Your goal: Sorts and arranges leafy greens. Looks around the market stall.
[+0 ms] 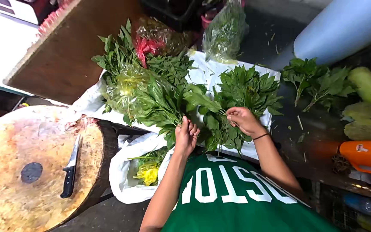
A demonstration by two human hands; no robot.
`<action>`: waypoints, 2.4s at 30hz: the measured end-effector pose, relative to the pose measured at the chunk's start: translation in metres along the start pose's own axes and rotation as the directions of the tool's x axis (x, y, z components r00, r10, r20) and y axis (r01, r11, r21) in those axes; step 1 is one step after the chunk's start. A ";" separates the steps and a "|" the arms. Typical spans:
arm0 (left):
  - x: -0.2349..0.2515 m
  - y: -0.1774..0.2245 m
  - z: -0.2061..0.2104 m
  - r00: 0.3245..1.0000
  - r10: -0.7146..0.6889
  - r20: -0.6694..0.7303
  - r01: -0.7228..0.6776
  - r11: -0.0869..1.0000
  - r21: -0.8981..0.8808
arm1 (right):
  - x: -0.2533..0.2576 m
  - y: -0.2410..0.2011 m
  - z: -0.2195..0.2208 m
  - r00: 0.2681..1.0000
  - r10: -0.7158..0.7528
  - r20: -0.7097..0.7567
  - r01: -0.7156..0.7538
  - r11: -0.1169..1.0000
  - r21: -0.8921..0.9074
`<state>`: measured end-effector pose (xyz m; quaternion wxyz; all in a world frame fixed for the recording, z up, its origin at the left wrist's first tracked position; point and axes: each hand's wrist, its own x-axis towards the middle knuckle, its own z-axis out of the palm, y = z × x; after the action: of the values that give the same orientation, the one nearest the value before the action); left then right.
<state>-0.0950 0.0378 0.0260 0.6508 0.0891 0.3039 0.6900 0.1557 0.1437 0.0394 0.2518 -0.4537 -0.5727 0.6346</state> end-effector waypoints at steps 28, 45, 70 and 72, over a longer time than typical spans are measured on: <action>0.006 -0.070 0.022 0.943 -0.294 0.158 0.316 0.939 -0.138 | -0.033 -0.059 0.075 0.902 -0.352 -0.249 0.333 0.936 -0.116; -0.006 -0.054 0.016 0.961 -0.270 -0.062 0.277 0.930 0.241 | -0.053 -0.002 0.010 0.997 -0.074 -0.039 0.057 0.941 -0.335; -0.044 0.026 -0.010 0.920 0.389 0.051 -0.036 -0.047 0.998 | -0.024 0.129 0.034 0.907 0.115 -0.405 -0.381 0.634 -0.673; -0.043 0.024 -0.005 0.907 0.410 0.094 -0.083 -0.046 0.996 | -0.019 0.136 0.024 0.886 0.170 -0.431 -0.420 0.689 -0.591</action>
<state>-0.1124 -0.0041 0.0466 0.2204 0.4907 0.7498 0.3852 0.1711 0.0861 -0.0864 0.0601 -0.7035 -0.6267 0.3296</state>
